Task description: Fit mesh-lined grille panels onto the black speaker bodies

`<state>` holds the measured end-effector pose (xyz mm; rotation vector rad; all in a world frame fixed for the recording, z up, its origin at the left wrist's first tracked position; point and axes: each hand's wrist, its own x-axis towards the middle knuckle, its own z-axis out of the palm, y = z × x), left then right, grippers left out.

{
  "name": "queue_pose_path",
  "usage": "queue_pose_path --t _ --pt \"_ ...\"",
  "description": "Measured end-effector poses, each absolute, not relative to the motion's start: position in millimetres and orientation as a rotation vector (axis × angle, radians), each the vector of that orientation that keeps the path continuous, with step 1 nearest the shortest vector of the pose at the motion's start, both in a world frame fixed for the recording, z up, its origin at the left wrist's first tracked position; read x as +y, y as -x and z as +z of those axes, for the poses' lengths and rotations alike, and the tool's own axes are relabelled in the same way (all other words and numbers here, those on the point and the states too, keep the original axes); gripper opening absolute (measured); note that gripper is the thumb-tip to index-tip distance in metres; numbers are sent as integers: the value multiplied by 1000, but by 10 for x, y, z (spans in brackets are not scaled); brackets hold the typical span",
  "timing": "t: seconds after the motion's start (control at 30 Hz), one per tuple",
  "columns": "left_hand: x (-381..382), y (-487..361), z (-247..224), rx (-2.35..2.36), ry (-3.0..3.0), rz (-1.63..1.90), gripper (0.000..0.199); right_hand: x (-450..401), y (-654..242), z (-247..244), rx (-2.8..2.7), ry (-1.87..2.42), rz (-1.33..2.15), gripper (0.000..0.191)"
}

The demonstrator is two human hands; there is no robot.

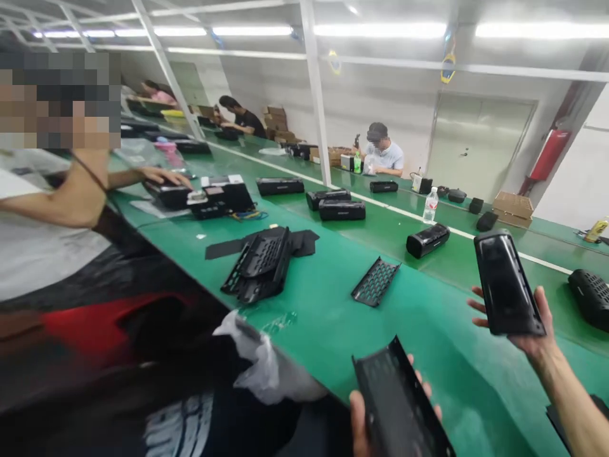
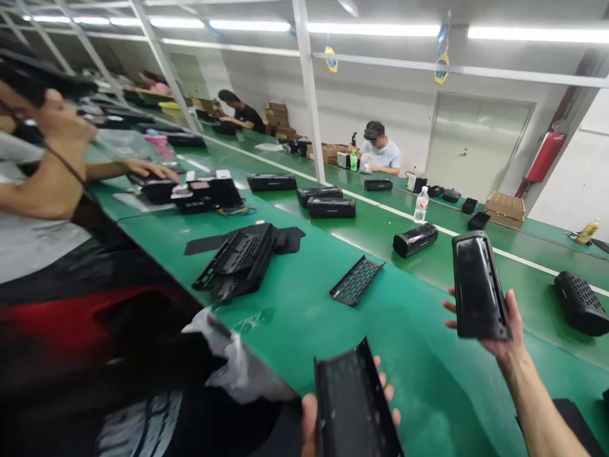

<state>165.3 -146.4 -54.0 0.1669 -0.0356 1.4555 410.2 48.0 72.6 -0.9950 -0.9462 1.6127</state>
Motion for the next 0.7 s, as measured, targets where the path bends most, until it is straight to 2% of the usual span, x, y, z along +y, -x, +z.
queue_pose_path --t 0.07,0.17,0.3,0.47,0.7 --pt "-1474 -1807 -473 0 -146 1488 71 9 -4046 563 -849 930 1804 88" --pt "-1451 -2016 -417 127 -124 1595 82 -396 -4045 552 -933 1097 1905 73" --pt "-1341 -2231 -297 149 -201 1615 98 -432 -3988 922 -1517 1253 1819 96" --pt "-1239 -2440 -63 99 -340 1648 102 -417 -3811 1179 -2088 1353 1370 112" --pt "-1154 -2542 -72 96 -294 1685 104 -466 -3818 1148 -2224 1347 1313 113"
